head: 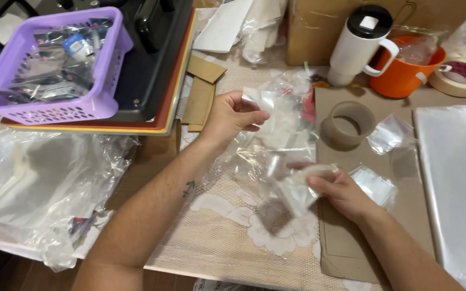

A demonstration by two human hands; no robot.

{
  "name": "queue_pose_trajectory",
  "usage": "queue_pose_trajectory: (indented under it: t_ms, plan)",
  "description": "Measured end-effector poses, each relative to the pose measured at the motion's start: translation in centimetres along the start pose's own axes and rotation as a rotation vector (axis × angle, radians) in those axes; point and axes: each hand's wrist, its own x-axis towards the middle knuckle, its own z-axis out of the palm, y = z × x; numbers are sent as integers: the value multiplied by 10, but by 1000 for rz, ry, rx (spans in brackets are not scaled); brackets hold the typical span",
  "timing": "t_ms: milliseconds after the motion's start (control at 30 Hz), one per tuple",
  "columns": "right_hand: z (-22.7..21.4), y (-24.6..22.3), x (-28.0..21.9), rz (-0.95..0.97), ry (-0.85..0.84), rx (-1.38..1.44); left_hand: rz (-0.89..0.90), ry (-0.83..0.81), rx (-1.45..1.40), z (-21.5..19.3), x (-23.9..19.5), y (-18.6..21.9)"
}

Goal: The person organizes and places plastic sleeves into larger clear bags by hand, using scissors to cut tape and sealing the bags.

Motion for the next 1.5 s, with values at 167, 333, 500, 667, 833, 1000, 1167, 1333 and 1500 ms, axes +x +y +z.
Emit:
queue_pose_trajectory:
  t_ms: [167, 333, 500, 667, 833, 1000, 1167, 1333, 1500]
  plan:
    - [-22, 8, 8, 233, 75, -222, 98, 13, 82, 13, -1, 61]
    - [-4, -17, 9, 428, 72, -248, 208, -10, 169, 5, 3, 125]
    - [0, -55, 5, 134, 218, -639, 377, -329, 240, 4, -18, 163]
    - [-20, -87, -9, -389, 164, -606, 414, -474, 434, 17, -32, 178]
    - [27, -146, 0, -599, -74, -822, 484, -587, 789, 60, -36, 173]
    - [58, -165, 22, -389, -114, -808, 495, -599, 672, 83, -39, 155]
    - [31, -169, 17, -333, 58, -604, 21, -495, 703, 62, -52, 156]
    - [12, -172, 18, -350, 330, -501, -108, -366, 569, 26, -50, 119]
    - [-7, -157, 26, -356, 435, -312, 15, -159, -136, 19, -52, 83]
